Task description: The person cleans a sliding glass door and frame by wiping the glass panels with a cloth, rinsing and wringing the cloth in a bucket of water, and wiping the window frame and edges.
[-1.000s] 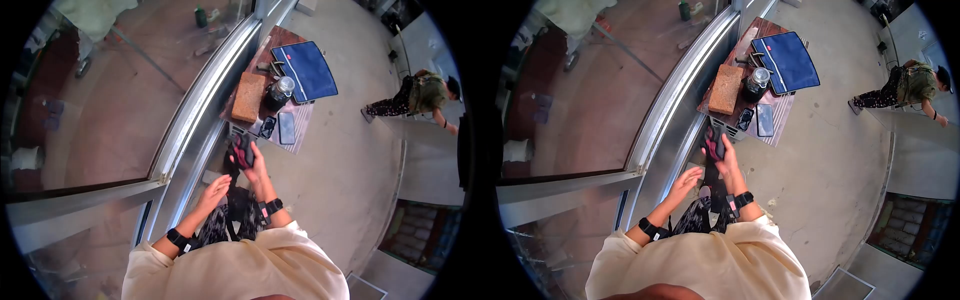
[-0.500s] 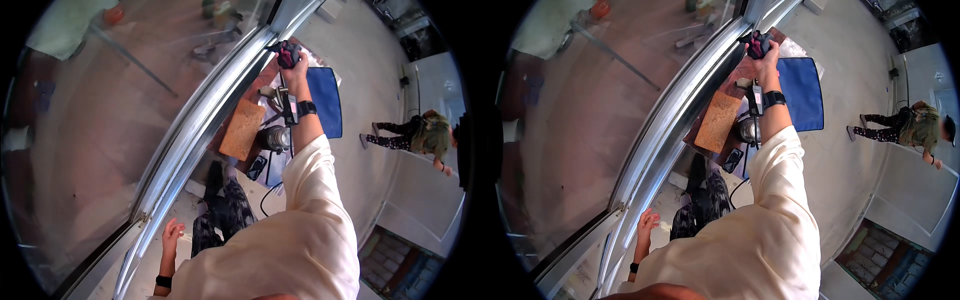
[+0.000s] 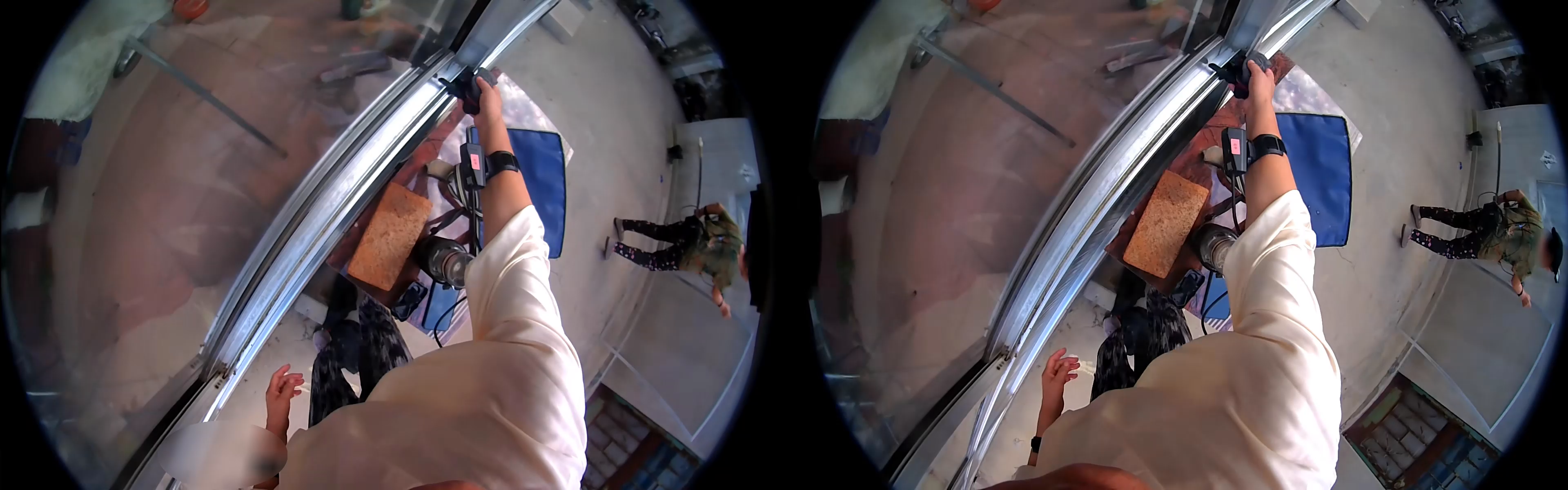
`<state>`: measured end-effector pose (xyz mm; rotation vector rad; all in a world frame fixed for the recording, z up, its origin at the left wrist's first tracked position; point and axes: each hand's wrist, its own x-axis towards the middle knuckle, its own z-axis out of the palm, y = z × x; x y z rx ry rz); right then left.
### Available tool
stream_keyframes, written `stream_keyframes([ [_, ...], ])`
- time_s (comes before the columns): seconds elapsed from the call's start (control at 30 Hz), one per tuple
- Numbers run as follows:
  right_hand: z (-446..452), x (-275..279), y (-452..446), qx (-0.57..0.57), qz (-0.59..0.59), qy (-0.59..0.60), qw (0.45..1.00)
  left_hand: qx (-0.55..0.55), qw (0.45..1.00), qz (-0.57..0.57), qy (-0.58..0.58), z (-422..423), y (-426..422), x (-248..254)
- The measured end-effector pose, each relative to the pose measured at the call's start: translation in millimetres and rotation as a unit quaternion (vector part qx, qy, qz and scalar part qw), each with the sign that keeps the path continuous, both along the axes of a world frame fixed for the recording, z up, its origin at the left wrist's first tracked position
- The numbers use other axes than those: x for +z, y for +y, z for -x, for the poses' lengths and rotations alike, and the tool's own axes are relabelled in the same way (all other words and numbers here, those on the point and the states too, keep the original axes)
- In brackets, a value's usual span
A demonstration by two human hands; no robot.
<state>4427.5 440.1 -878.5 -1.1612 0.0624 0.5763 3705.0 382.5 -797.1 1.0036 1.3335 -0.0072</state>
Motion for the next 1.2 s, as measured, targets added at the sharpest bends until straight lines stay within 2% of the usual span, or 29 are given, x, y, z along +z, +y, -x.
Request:
stream_keyframes([
  [0.03, 4, -3, 4, -0.061, 0.107, -0.062, 0.991, 0.003, 1.000, 0.004, 0.000, -1, 0, 1],
  [0.1, 10, -10, 9, -0.176, 0.313, -0.180, 0.916, -0.002, 1.000, 0.004, 0.002, -7, 1, 4],
  [0.13, 5, -23, 12, -0.199, 0.300, -0.268, 0.894, -0.006, 1.000, 0.002, 0.001, -10, 1, 5],
  [0.17, 0, -35, 14, -0.196, 0.300, -0.269, 0.894, -0.003, 1.000, 0.003, 0.001, -12, 2, 4],
  [0.2, 13, -20, 18, -0.206, 0.157, -0.183, 0.948, 0.003, 1.000, 0.000, 0.002, -14, 2, 4],
  [0.23, 24, -7, 18, -0.210, 0.008, -0.091, 0.973, 0.009, 1.000, -0.004, 0.003, -15, 2, 3],
  [0.3, 24, -1, 4, -0.110, -0.219, 0.053, 0.968, 0.012, 1.000, -0.004, 0.006, -15, 2, 3],
  [0.37, 27, -4, 16, -0.207, -0.019, -0.064, 0.976, 0.014, 1.000, -0.002, 0.009, -16, 1, 2],
  [0.4, 26, -9, 10, -0.208, -0.015, -0.061, 0.976, 0.017, 1.000, 0.001, 0.010, -13, 0, 5],
  [0.47, 10, -23, 8, -0.122, -0.071, 0.060, 0.988, 0.023, 1.000, 0.000, 0.006, -14, 1, 2],
  [0.5, 6, -31, 14, -0.120, -0.071, 0.060, 0.988, 0.026, 1.000, 0.004, 0.006, -14, 1, 1],
  [0.57, -1, -44, 22, -0.176, -0.054, -0.098, 0.978, 0.029, 0.999, 0.010, 0.007, -14, 0, 2],
  [0.6, 3, -45, 31, -0.233, -0.020, -0.083, 0.969, 0.030, 0.999, 0.010, 0.004, -15, 0, 2],
  [0.63, 15, -34, 35, -0.234, -0.018, -0.083, 0.969, 0.030, 0.999, 0.009, 0.003, -15, 0, 2],
  [0.7, 39, 6, 44, -0.298, 0.012, -0.064, 0.952, 0.020, 1.000, 0.011, 0.005, -17, 2, 4],
  [0.73, 42, 8, 47, -0.285, 0.069, -0.100, 0.951, 0.009, 1.000, 0.013, 0.006, -18, 2, 5],
  [0.77, 39, 4, 48, -0.284, 0.069, -0.099, 0.951, 0.010, 1.000, 0.013, 0.006, -18, 2, 5],
  [0.83, 33, -8, 45, -0.206, 0.283, -0.171, 0.921, 0.015, 1.000, 0.012, 0.012, -16, 1, 6],
  [0.9, 35, -9, 41, -0.182, 0.325, -0.173, 0.911, 0.022, 1.000, 0.018, 0.012, -16, 0, 5],
  [0.97, 43, 6, 38, -0.101, 0.437, -0.269, 0.852, 0.033, 0.999, 0.026, 0.012, -16, 0, 3],
  [1.03, 22, -5, 41, -0.068, 0.396, -0.236, 0.885, 0.024, 0.999, 0.024, 0.016, -16, 0, 4],
  [1.13, 31, 11, 43, -0.074, 0.452, -0.203, 0.865, 0.003, 1.000, 0.027, 0.012, -11, -1, -1],
  [1.2, 34, 20, 44, -0.054, 0.438, -0.162, 0.883, 0.009, 1.000, 0.027, 0.010, -12, 0, -2],
])
